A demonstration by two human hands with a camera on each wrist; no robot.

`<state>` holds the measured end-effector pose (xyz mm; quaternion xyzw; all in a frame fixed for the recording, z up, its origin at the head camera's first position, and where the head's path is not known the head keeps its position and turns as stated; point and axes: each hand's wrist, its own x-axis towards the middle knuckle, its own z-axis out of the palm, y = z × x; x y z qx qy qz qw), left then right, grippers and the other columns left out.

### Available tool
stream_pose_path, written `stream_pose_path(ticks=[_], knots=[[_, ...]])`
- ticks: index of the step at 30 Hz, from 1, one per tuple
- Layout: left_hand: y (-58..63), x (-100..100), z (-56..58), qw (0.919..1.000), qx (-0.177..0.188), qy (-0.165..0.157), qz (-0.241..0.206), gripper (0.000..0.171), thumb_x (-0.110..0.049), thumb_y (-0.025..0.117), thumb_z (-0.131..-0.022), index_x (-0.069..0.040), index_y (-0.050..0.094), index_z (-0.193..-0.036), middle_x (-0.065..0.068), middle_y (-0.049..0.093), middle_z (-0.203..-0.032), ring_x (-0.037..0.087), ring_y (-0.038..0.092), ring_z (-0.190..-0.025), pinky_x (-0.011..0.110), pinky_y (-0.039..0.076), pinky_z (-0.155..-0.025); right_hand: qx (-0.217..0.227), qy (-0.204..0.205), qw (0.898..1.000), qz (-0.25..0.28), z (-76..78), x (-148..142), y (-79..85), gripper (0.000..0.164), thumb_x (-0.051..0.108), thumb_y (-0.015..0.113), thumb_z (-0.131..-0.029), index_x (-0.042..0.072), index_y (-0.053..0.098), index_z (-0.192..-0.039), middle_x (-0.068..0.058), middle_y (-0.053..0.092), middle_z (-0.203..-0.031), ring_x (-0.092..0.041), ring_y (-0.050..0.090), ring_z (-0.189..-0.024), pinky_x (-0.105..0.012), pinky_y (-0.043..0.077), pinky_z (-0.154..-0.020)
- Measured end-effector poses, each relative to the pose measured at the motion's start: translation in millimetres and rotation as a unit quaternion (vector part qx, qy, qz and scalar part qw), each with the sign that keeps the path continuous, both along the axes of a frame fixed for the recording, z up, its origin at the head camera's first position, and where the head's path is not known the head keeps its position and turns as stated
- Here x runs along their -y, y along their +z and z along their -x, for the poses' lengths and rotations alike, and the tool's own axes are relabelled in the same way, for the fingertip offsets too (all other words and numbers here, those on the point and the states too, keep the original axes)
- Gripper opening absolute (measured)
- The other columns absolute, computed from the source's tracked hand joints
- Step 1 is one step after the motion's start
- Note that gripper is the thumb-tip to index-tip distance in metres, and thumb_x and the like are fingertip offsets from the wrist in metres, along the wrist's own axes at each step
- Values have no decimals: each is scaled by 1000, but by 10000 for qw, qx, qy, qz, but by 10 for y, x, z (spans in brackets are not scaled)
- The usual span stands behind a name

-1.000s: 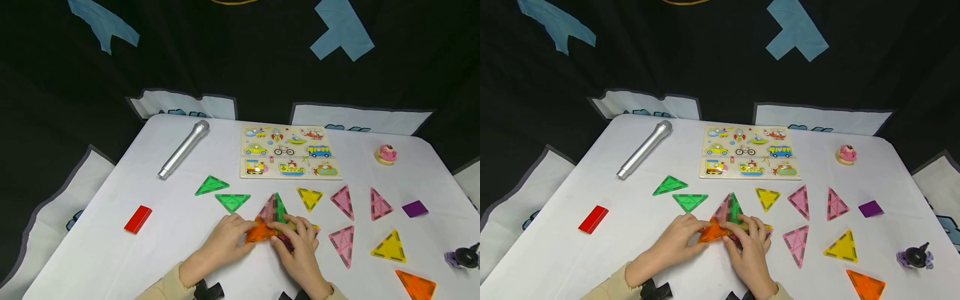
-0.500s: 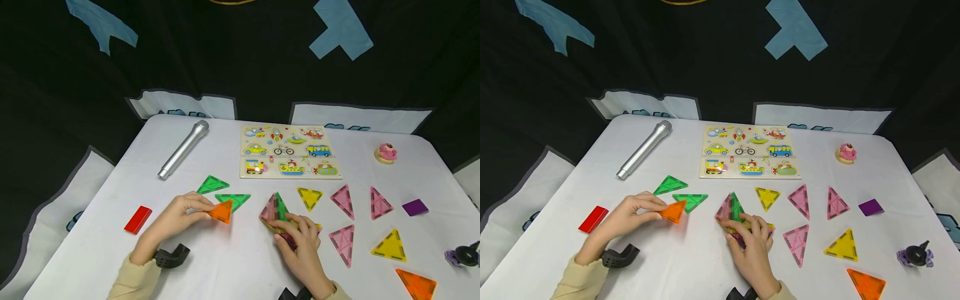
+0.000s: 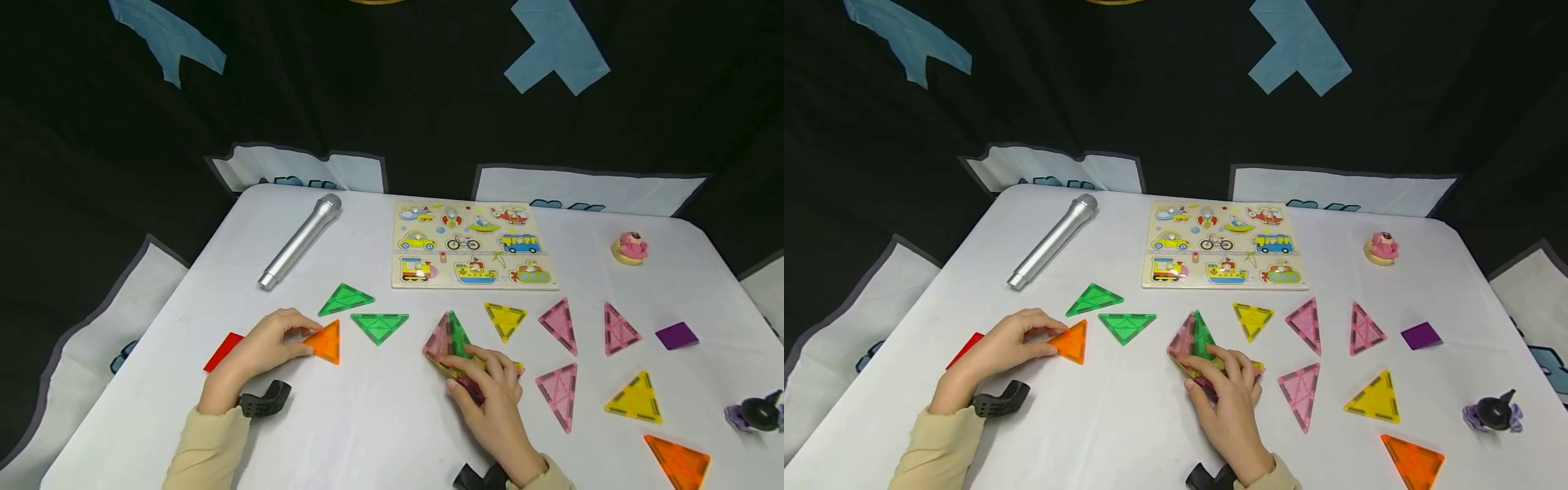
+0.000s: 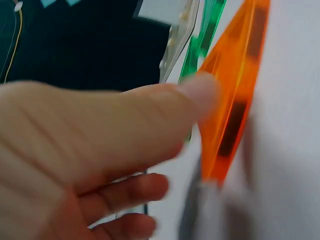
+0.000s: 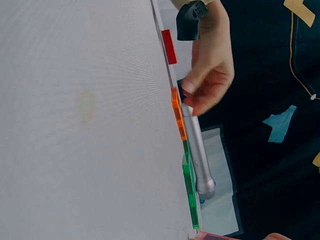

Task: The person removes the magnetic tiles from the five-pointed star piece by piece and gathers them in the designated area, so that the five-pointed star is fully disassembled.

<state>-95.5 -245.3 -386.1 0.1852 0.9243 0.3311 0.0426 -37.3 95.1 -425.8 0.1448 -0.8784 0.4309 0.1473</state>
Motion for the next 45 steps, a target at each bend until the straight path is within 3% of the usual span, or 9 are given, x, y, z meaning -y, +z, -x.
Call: stream_pose_path(ticks=[5,9,14,20,24,32,35,40,45], knots=[[-21,-470,-15,9973,-209,-504,-489,32,-8,72,-76,-8,63,-107,2,57,-90,17,50,-77,29,43,-68,51,-5,10000,22,7,-21,16,34,12,72,-77,26,66,-107,-7,50,-123,-28,29,-113,-48,19,-76],[-35,-1017,-53,9898,241,-1053,-929,49,-19,70,-80,-10,52,-124,6,55,-110,19,50,-81,26,44,-66,145,-22,9999,75,15,-20,18,36,14,73,-76,27,66,-109,-6,52,-122,-25,31,-111,-48,20,-77],[-58,-1499,77,9833,1082,-1040,-1030,69,-28,67,-83,-8,33,-138,13,47,-127,23,50,-101,34,45,-77,137,-92,9997,182,17,-18,-1,37,13,75,-74,25,67,-108,-6,55,-120,-23,34,-108,-51,21,-78],[-169,-1638,200,9671,1721,-887,-1653,63,-17,74,-76,-8,41,-130,10,53,-107,20,53,-91,34,44,-77,160,-199,9990,357,-2,-9,-16,37,12,77,-71,22,67,-106,-4,59,-116,-21,38,-105,-52,27,-81],[-222,-1653,193,9473,2001,-883,-2341,58,-9,75,-74,-6,45,-123,9,53,-102,19,55,-86,30,45,-73,84,-293,9982,509,-7,-17,-17,38,9,79,-69,21,68,-103,-2,61,-113,-18,41,-103,-45,31,-80],[-272,-1613,154,8569,3118,-1388,-3862,47,4,64,-80,4,45,-124,11,54,-107,13,59,-78,24,48,-66,168,-462,9960,740,42,-45,7,40,3,76,-71,20,67,-106,1,63,-106,-19,41,-100,-42,31,-80],[-227,-1526,81,8441,3258,-1190,-4089,43,4,61,-83,3,47,-124,11,50,-115,11,57,-78,22,49,-67,194,-461,9956,792,52,-43,12,35,7,76,-72,17,67,-105,1,63,-106,-19,40,-101,-41,29,-81],[-86,-1251,-125,8753,3083,-839,-3631,45,2,63,-82,5,47,-124,18,48,-124,12,57,-76,20,46,-63,179,-394,9952,879,46,-49,14,34,10,76,-73,16,67,-105,1,63,-107,-17,40,-102,-41,26,-84],[-64,-923,-319,9511,2116,-387,-2217,42,-4,69,-79,-1,53,-118,12,58,-108,10,51,-69,19,40,-57,33,-256,9959,866,46,-60,14,35,8,75,-73,15,67,-106,0,63,-108,-19,42,-101,-41,25,-85]])
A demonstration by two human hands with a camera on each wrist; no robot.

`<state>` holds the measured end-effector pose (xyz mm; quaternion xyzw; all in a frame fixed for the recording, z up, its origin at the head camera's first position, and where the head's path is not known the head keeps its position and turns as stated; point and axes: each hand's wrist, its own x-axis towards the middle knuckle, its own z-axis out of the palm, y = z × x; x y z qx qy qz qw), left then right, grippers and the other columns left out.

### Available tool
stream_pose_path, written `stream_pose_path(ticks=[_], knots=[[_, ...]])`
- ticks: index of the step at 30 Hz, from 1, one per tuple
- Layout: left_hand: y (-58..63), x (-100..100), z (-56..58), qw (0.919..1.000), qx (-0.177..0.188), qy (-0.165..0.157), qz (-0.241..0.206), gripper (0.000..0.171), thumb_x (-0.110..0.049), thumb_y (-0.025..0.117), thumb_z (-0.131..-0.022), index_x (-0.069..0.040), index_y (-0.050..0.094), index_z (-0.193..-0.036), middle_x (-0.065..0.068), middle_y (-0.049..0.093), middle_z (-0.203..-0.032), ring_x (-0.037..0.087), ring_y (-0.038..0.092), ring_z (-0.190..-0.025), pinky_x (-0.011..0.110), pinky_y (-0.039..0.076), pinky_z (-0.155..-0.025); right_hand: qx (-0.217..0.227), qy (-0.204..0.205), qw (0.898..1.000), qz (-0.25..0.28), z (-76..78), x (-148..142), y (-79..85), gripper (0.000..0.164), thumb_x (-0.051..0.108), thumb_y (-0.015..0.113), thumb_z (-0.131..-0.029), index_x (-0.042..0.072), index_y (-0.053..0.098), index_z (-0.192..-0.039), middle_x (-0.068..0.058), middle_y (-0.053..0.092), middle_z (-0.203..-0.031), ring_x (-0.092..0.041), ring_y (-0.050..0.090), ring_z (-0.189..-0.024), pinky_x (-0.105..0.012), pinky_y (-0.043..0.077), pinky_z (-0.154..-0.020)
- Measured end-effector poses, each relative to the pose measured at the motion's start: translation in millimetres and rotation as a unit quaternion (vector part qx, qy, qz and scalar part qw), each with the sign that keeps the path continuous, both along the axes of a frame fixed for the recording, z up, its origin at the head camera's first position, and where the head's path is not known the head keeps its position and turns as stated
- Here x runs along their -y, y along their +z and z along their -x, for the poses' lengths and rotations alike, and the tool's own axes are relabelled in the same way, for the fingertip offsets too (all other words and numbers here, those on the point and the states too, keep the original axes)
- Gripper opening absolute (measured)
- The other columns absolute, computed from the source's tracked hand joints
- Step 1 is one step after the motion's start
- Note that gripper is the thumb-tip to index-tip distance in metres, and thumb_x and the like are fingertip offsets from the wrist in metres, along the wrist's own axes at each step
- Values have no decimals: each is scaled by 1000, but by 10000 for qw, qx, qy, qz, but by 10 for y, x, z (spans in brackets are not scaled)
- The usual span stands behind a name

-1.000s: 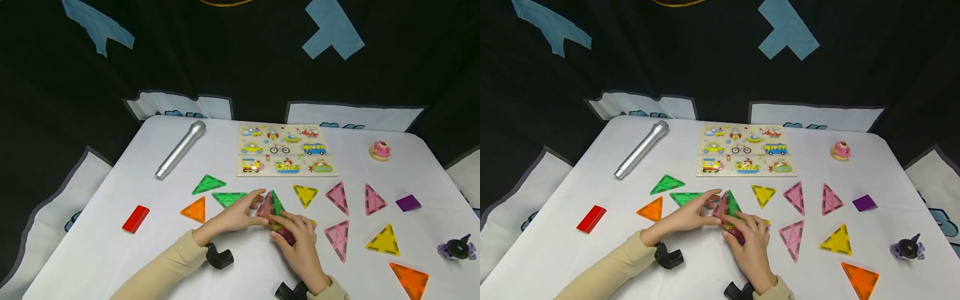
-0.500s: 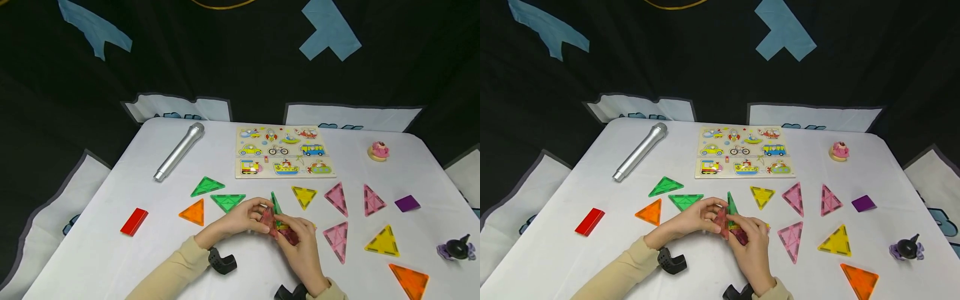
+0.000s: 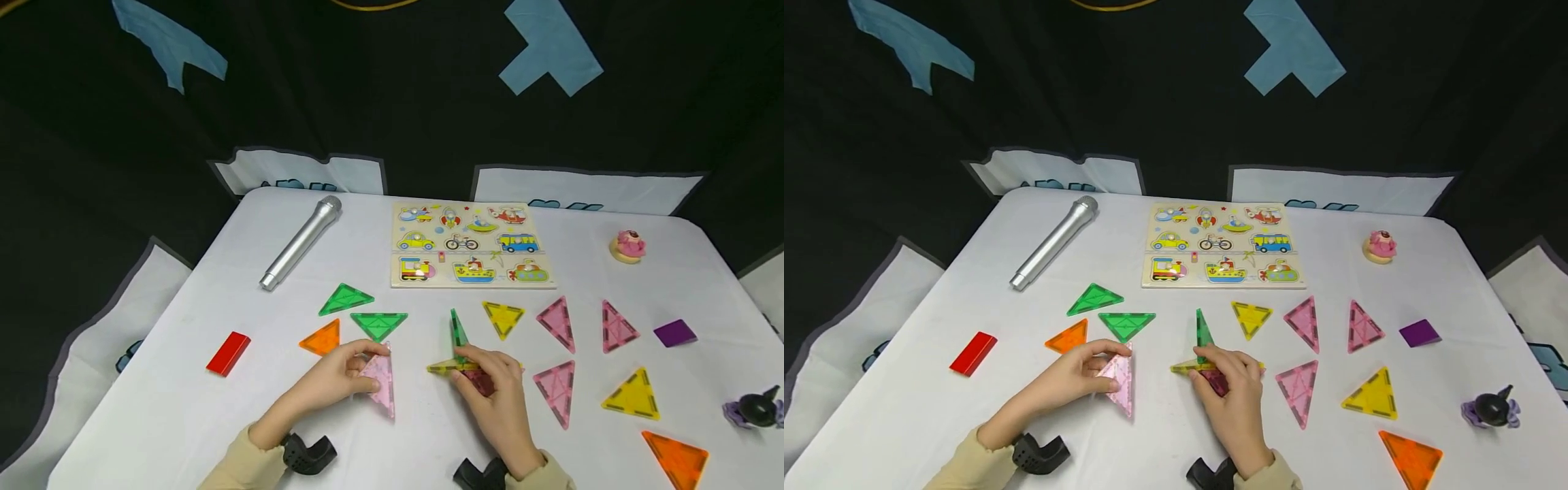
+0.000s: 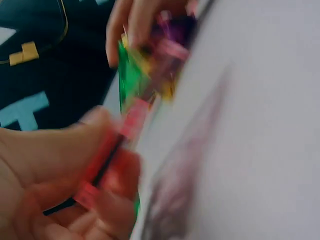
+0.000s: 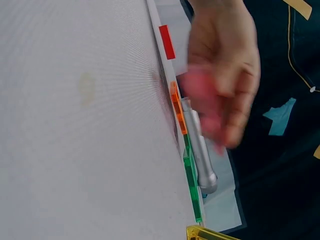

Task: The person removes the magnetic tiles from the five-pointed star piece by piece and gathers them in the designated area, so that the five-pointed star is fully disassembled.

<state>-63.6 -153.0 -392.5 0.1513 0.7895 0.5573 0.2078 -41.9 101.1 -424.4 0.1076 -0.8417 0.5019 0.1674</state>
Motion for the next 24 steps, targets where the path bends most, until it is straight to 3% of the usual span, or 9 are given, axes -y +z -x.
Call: stream_pose_path(ticks=[2,5,9,11,13,16,18,20,24], knots=[[-34,68,-38,9958,-588,50,698,41,-5,70,-77,-6,55,-115,6,58,-102,11,48,-69,21,40,-58,-20,2,10000,-19,0,-16,-2,35,8,75,-73,15,67,-106,1,62,-107,-19,42,-101,-42,25,-86],[-66,88,-71,9769,-1500,57,1518,39,-6,72,-75,-9,57,-112,1,56,-103,13,48,-77,26,42,-68,6,-12,10000,-32,-3,-34,-5,35,8,76,-72,16,67,-105,2,62,-108,-18,42,-102,-42,25,-86],[-12,8,-64,9484,-2327,150,2150,37,-9,74,-73,-12,61,-107,-1,54,-106,18,47,-95,35,41,-80,47,-3,10000,-50,-5,-49,-3,35,9,76,-72,15,67,-106,2,62,-108,-18,42,-102,-42,24,-86],[44,-63,-25,9419,-2508,94,2234,33,-10,73,-75,-12,62,-106,0,54,-101,17,48,-92,34,41,-78,43,12,10000,-65,-5,-54,1,35,9,76,-73,15,67,-106,1,62,-108,-18,42,-101,-42,24,-86],[102,-164,49,9447,-2474,-83,2149,30,-12,69,-80,-12,61,-109,-1,56,-97,14,50,-80,30,43,-69,7,20,10000,-97,-5,-58,5,35,8,76,-73,15,67,-106,0,62,-108,-19,43,-101,-42,25,-86],[153,-373,208,9557,-2230,-452,1867,29,-15,59,-88,-14,58,-117,-1,60,-94,9,49,-65,25,42,-60,-107,19,9998,-175,-1,-64,12,35,7,76,-72,16,67,-105,-2,62,-108,-19,44,-100,-42,25,-86],[147,-540,336,9621,-1997,-668,1731,31,-17,53,-92,-17,55,-123,1,62,-95,7,49,-64,24,43,-60,-214,31,9995,-225,4,-64,16,36,5,77,-71,15,67,-104,-3,63,-108,-19,45,-99,-42,26,-86],[120,-697,443,9636,-1850,-891,1714,31,-20,48,-95,-19,53,-125,2,62,-94,7,48,-67,24,42,-66,-302,75,9992,-253,8,-57,14,35,4,77,-70,14,68,-102,-4,63,-107,-20,47,-98,-42,26,-85],[51,-894,580,9675,-1543,-1180,1616,28,-23,41,-97,-15,58,-119,1,62,-95,8,51,-76,25,42,-72,-205,109,9995,-226,-5,-13,0,32,4,76,-71,12,68,-100,-3,61,-104,-23,45,-100,-43,26,-84]])
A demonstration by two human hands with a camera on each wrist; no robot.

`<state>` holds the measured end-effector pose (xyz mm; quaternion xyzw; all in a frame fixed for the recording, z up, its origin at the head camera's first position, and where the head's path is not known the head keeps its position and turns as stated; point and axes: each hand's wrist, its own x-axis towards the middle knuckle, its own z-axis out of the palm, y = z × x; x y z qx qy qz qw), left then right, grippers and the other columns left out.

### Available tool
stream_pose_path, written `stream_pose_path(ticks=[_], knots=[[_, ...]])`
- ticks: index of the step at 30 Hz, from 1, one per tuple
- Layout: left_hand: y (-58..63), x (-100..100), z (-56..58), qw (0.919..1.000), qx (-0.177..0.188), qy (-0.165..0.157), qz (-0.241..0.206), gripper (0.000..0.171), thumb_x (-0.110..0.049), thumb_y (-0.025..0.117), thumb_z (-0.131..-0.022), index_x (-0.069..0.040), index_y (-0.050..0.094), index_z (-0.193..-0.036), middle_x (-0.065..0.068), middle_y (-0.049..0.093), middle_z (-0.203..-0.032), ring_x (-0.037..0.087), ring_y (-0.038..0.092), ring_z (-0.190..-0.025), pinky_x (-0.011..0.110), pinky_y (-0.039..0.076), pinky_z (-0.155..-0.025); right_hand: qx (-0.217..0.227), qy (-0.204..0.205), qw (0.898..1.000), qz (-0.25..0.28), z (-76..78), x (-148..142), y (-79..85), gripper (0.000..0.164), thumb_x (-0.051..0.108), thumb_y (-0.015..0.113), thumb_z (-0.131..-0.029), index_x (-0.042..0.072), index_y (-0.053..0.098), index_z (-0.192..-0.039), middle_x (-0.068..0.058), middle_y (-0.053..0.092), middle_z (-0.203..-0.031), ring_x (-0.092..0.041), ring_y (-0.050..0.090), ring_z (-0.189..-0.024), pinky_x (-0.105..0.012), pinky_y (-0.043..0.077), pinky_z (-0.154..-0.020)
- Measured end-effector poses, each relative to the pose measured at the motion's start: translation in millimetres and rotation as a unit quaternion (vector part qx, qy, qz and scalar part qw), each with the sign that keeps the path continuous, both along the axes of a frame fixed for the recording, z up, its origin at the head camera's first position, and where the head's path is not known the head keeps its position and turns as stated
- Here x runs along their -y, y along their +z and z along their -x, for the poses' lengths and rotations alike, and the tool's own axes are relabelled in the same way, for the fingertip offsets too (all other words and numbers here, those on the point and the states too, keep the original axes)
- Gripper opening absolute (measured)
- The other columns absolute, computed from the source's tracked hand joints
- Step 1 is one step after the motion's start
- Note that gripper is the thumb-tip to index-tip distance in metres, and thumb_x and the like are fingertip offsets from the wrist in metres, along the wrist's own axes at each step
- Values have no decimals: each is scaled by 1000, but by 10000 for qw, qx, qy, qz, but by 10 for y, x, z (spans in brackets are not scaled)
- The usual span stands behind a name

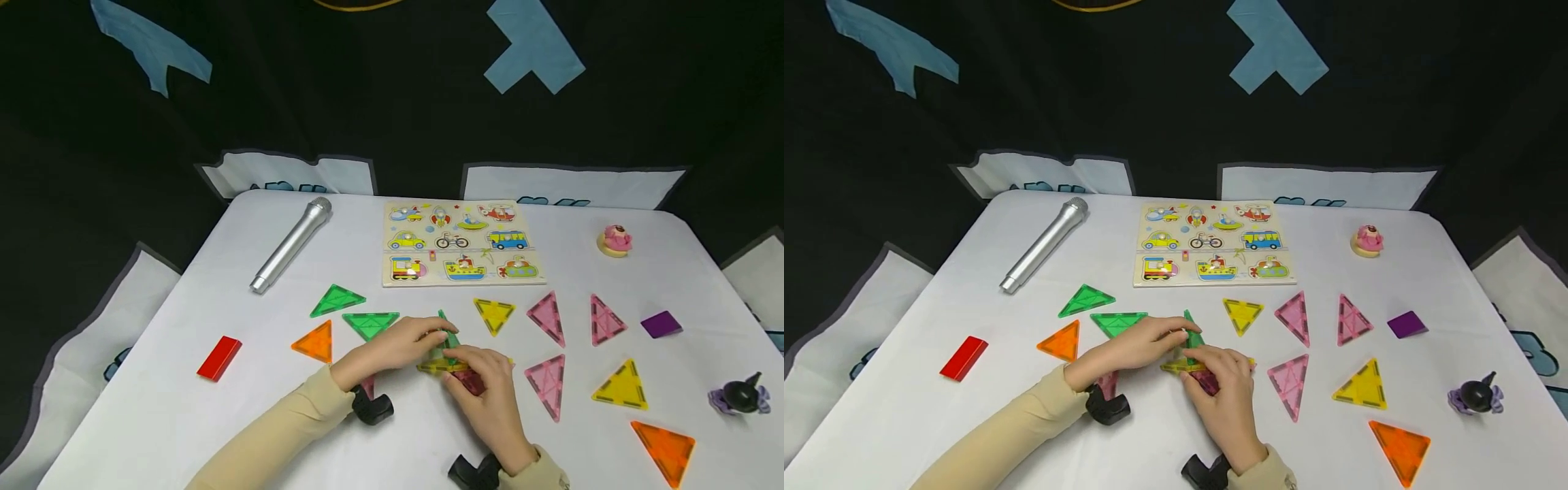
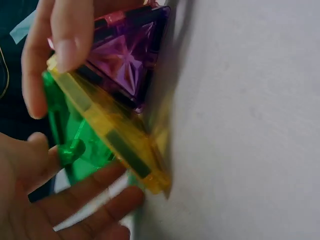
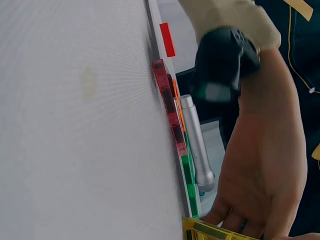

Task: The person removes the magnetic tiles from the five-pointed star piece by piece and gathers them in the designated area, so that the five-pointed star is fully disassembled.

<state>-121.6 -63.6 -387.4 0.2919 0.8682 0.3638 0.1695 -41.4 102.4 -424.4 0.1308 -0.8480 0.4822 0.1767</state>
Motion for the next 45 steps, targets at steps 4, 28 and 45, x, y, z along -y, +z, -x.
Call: stream_pose_path(ticks=[4,28,45], knots=[[-49,-39,28,9990,350,121,-255,24,-26,44,-97,-13,61,-107,-1,62,-99,10,56,-77,24,45,-68,150,-97,9998,-16,-22,45,-17,29,6,76,-72,14,69,-99,2,57,-98,-22,41,-100,-43,29,-81],[-160,-44,213,9954,-47,884,-368,6,-5,52,-89,-8,56,-93,7,61,-89,12,50,-53,22,40,-51,100,-157,9998,100,-50,86,-27,22,4,77,-68,16,65,-83,4,57,-93,-20,44,-97,-41,30,-83],[20,196,-379,9835,1653,612,-415,34,-21,44,-96,-7,47,-128,3,68,-84,22,59,-46,25,40,-40,107,-113,9999,-29,-20,27,6,26,6,79,-67,14,62,-87,4,59,-92,-19,46,-96,-40,31,-82]])
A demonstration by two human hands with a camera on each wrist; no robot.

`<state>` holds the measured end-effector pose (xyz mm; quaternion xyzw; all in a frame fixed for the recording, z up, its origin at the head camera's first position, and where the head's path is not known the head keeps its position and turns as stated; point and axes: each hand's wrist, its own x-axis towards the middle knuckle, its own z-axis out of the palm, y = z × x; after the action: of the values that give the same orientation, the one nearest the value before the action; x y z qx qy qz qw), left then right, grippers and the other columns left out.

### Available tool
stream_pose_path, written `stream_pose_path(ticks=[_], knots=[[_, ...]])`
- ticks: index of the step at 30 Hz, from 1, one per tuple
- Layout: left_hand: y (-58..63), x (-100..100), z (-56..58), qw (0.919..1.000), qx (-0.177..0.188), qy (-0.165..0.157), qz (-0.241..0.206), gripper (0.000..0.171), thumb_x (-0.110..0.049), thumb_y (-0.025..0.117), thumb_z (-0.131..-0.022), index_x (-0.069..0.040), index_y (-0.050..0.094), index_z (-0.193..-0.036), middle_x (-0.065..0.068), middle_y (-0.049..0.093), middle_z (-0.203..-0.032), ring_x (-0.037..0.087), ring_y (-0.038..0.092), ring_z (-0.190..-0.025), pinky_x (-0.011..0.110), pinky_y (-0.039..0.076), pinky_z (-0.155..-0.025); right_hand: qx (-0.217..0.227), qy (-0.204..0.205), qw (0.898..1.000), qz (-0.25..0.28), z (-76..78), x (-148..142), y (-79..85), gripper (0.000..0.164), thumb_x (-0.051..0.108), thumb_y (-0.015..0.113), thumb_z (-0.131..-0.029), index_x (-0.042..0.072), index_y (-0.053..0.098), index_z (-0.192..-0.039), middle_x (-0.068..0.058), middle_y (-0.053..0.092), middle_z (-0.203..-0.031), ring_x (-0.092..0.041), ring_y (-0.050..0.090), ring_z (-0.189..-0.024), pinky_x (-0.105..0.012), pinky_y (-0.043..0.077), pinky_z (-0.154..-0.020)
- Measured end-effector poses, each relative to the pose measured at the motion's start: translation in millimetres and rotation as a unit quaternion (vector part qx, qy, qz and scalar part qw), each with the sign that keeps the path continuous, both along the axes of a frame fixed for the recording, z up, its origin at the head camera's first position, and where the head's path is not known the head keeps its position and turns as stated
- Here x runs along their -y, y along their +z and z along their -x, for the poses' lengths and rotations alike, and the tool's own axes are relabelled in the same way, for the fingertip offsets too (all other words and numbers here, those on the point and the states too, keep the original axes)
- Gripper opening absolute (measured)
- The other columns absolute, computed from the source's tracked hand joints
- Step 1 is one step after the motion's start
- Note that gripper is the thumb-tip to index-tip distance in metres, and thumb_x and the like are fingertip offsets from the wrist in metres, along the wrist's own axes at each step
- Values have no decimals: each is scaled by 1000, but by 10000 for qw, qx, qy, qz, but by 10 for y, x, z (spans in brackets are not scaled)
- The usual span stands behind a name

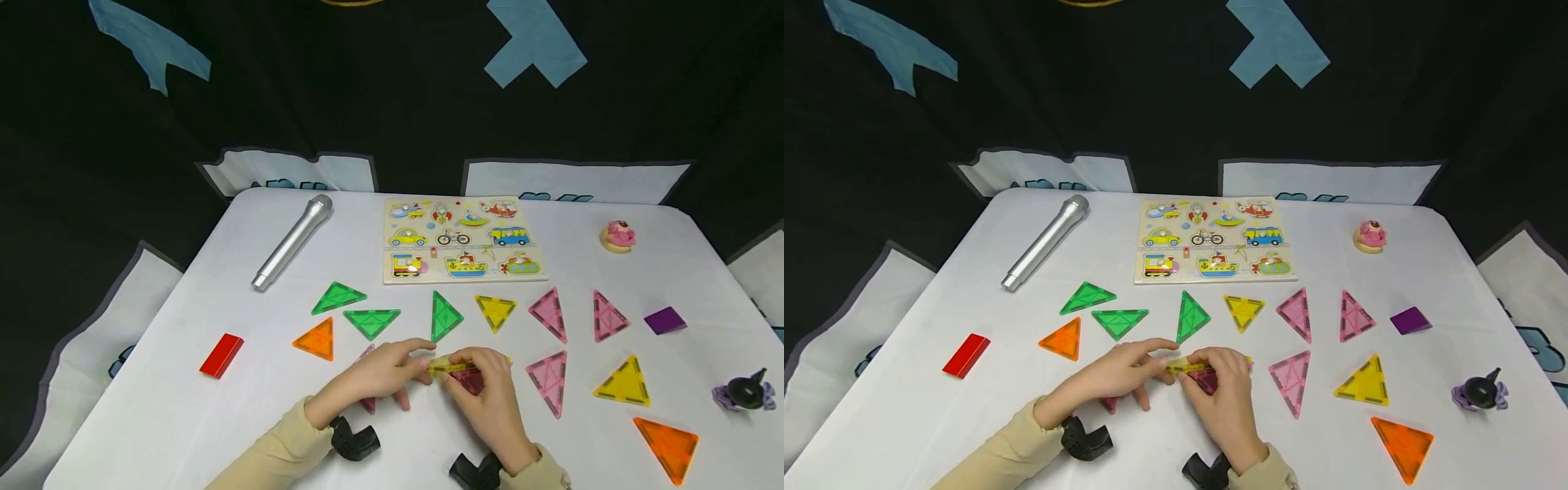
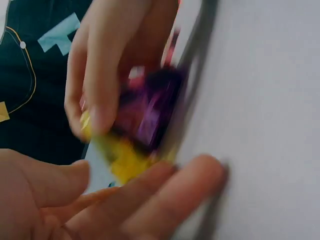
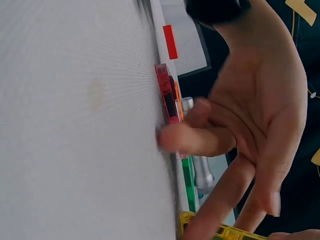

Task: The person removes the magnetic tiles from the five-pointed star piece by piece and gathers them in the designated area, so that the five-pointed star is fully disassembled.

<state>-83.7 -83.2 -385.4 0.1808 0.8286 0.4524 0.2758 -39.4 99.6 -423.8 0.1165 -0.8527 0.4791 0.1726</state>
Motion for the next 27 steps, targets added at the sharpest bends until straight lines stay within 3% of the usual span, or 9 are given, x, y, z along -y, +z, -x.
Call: stream_pose_path(ticks=[3,5,9,13,15,18,21,25,27], knots=[[-33,-16,-96,9986,338,188,-348,37,-24,44,-97,-8,47,-130,5,67,-94,23,61,-49,24,38,-38,-40,18,10000,23,21,16,14,26,5,78,-67,14,62,-86,3,59,-91,-20,45,-96,-39,31,-82],[-57,-27,-129,9965,268,568,-548,34,-26,46,-96,-8,54,-122,7,68,-85,24,61,-48,24,36,-35,-83,48,9999,49,28,36,15,27,4,78,-67,14,61,-85,3,59,-90,-19,45,-95,-39,31,-81],[-121,-16,-175,9864,-361,1397,-785,26,-31,54,-91,-9,65,-98,5,66,-64,21,58,-44,21,33,-35,-218,266,9993,142,19,95,2,29,3,79,-65,15,60,-83,5,59,-89,-18,46,-93,-38,30,-82],[-136,52,-225,9700,-1088,1980,-893,17,-26,64,-84,-10,70,-87,1,67,-65,14,58,-50,19,35,-40,-309,471,9983,177,-4,142,-3,30,1,78,-62,14,60,-82,8,58,-88,-15,48,-91,-34,30,-82],[-59,100,-247,9619,-1224,2202,-1065,13,-19,67,-82,-8,70,-88,3,68,-70,15,61,-57,20,39,-44,-250,440,9986,180,-11,148,8,30,1,78,-62,14,60,-82,9,58,-87,-14,47,-90,-32,31,-81],[190,177,-300,9541,-1206,2461,-1211,12,-9,68,-81,-2,70,-91,8,68,-73,23,63,-61,18,36,-43,-24,285,9993,224,-22,134,36,29,0,78,-63,14,61,-82,9,58,-86,-14,46,-89,-31,31,-77],[364,328,-363,9553,-1077,2516,-1118,14,-7,66,-81,-1,69,-93,11,68,-75,24,62,-60,18,31,-41,179,161,9992,309,-47,94,69,27,0,77,-64,13,62,-82,8,58,-87,-14,45,-91,-31,31,-76],[325,706,-493,9600,-840,2535,-845,17,-15,67,-82,-5,68,-95,5,68,-70,10,48,-43,19,29,-38,164,121,9990,390,-69,35,97,27,-2,77,-63,11,62,-82,6,59,-87,-14,44,-92,-32,30,-75],[296,917,-593,9589,-744,2664,-636,18,-18,68,-81,-6,68,-95,4,66,-64,10,37,-37,20,27,-36,120,124,9990,405,-68,16,104,28,-3,77,-63,11,62,-82,5,59,-87,-14,44,-92,-31,30,-75]])
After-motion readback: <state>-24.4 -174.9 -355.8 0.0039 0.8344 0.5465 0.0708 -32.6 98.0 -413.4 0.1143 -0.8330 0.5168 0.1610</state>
